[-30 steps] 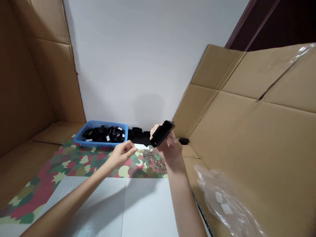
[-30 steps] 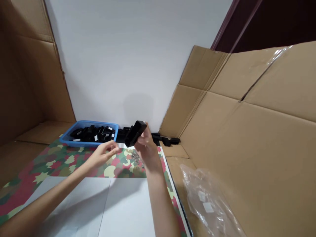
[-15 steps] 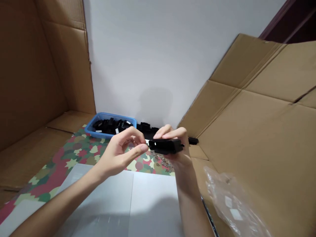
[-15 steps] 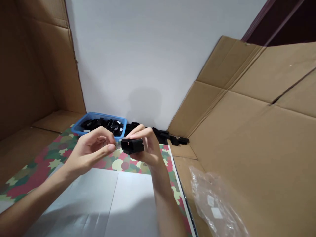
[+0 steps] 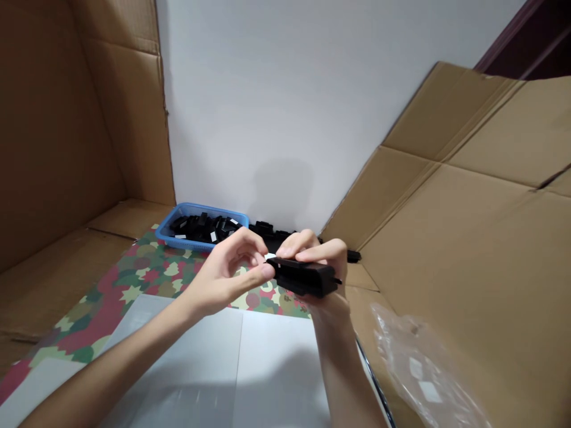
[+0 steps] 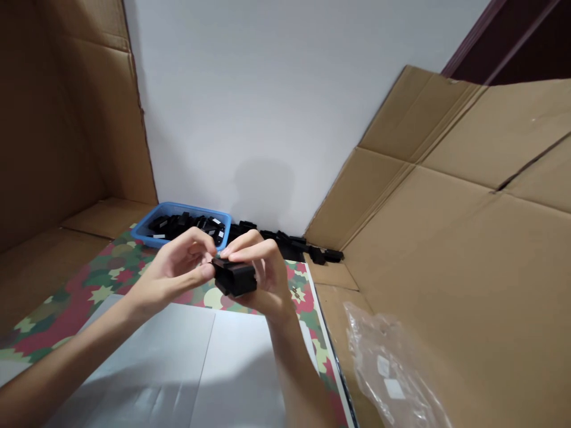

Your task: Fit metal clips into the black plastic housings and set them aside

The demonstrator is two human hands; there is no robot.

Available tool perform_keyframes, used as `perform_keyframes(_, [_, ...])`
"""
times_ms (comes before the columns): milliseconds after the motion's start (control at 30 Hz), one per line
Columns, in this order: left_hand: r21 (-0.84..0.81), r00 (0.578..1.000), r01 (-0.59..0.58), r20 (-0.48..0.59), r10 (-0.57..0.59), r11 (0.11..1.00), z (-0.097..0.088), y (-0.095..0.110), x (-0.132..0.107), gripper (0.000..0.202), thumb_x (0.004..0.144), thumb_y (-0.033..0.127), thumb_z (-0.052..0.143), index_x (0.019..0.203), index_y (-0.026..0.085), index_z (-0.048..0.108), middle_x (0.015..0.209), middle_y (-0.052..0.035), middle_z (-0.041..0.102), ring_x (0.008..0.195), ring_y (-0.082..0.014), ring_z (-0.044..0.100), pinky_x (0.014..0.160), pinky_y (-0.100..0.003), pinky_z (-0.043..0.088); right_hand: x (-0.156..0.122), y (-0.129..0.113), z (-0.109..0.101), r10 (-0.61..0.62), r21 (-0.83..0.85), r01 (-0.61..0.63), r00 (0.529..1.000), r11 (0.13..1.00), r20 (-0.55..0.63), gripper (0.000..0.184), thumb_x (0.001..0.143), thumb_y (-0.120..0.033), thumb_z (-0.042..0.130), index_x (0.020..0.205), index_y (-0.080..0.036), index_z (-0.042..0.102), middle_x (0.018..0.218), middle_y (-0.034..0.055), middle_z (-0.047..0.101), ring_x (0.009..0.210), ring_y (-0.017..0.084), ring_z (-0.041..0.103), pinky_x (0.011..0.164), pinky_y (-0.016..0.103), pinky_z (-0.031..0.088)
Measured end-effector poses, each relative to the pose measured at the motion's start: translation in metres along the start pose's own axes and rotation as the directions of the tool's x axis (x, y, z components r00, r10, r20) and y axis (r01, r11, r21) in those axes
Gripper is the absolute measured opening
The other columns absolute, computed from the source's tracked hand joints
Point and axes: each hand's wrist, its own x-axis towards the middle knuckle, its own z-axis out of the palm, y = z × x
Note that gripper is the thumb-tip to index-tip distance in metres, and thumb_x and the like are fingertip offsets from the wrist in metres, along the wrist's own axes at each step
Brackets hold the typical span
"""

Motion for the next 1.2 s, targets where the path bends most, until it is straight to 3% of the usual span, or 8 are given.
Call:
perform_keyframes(167, [-0.289,0.982,0.154,0.154,-0.113,0.945,0.001,-0.007,0.003,0.042,0.071,0.056,0.069,0.085,0.018,0.058,0.077,-0.0035,0.056,0.074,-0.0173,0.054,0.066,-0.029,0.042,-0.002,0.005,0.012,0.060,0.049,-0.055,0.993,0.997,-0.102,0.028,0.066,-0.048,0.072,0.083,-0.034,0.055,0.077,0.0007,0.054,0.077,0.022,0.057,0.069,0.039,0.048])
perform_keyframes(367, [-0.360,0.988,0.152,0.072,-0.135,0.920,0.006,-0.006,0.001,0.041,0.068,0.055,0.072,0.075,0.018,0.056,0.070,-0.0017,0.051,0.068,-0.0156,0.051,0.060,-0.026,0.039,0.003,0.006,0.025,0.089,0.109,-0.068,0.975,0.992,-0.202,0.035,0.063,-0.051,0.072,0.077,-0.032,0.047,0.069,-0.0019,0.051,0.068,0.020,0.054,0.061,0.036,0.046])
perform_keyframes(500, [-0.031,0.996,-0.088,0.031,0.089,0.996,0.002,-0.005,-0.002,0.037,0.074,0.050,0.068,0.093,0.021,0.057,0.085,-0.0044,0.056,0.079,-0.0183,0.052,0.068,-0.030,0.042,0.003,0.008,0.030,0.151,0.202,-0.103,0.959,0.974,-0.240,0.032,0.066,-0.045,0.071,0.079,-0.032,0.044,0.074,-0.0022,0.053,0.071,0.020,0.054,0.061,0.035,0.046])
perform_keyframes(667, [0.430,0.912,-0.346,-0.054,0.406,0.834,-0.011,0.007,-0.004,0.017,0.076,0.021,0.067,0.090,0.021,0.057,0.080,-0.0010,0.056,0.074,-0.0151,0.050,0.069,-0.030,0.041,0.005,0.013,0.011,0.179,0.254,-0.144,0.976,0.956,-0.121,0.030,0.065,-0.034,0.073,0.082,-0.032,0.049,0.085,-0.0025,0.057,0.078,0.018,0.056,0.070,0.035,0.048])
perform_keyframes(800, [0.600,0.888,-0.407,0.084,0.452,0.689,-0.023,0.021,-0.003,0.015,0.070,0.017,0.069,0.083,0.020,0.062,0.072,-0.0011,0.057,0.067,-0.0154,0.050,0.061,-0.030,0.040,0.010,0.001,-0.023,0.224,0.064,-0.215,0.925,0.975,-0.307,0.016,0.071,-0.019,0.062,0.080,-0.030,0.054,0.084,-0.0035,0.055,0.080,0.013,0.053,0.074,0.029,0.043])
perform_keyframes(900, [0.717,0.877,-0.449,0.239,0.417,0.533,-0.027,0.026,-0.002,0.011,0.072,0.016,0.065,0.083,0.020,0.064,0.068,-0.0007,0.056,0.062,-0.0148,0.047,0.057,-0.029,0.038,0.011,-0.015,-0.027,0.358,-0.192,-0.369,0.929,0.909,-0.092,0.005,0.079,-0.024,0.055,0.082,-0.028,0.057,0.082,-0.0021,0.055,0.077,0.014,0.052,0.069,0.029,0.041])
perform_keyframes(1000, [0.749,0.860,-0.490,0.330,0.390,0.446,-0.024,0.027,-0.004,0.011,0.076,0.018,0.061,0.086,0.020,0.064,0.066,-0.0005,0.054,0.060,-0.0148,0.046,0.057,-0.028,0.037,0.011,-0.024,-0.013,0.574,-0.408,-0.458,0.786,0.790,0.229,0.008,0.081,-0.033,0.054,0.085,-0.025,0.054,0.085,-0.0001,0.056,0.079,0.016,0.052,0.065,0.030,0.039])
perform_keyframes(1200, [0.759,0.853,-0.513,0.395,0.341,0.401,-0.016,0.029,-0.006,0.014,0.080,0.012,0.053,0.089,0.016,0.062,0.068,-0.0013,0.054,0.062,-0.0141,0.045,0.062,-0.028,0.040,0.011,-0.015,0.005,0.717,-0.421,-0.588,0.630,0.691,0.297,0.012,0.081,-0.029,0.049,0.077,-0.022,0.040,0.072,-0.0036,0.047,0.067,0.013,0.046,0.058,0.026,0.034])
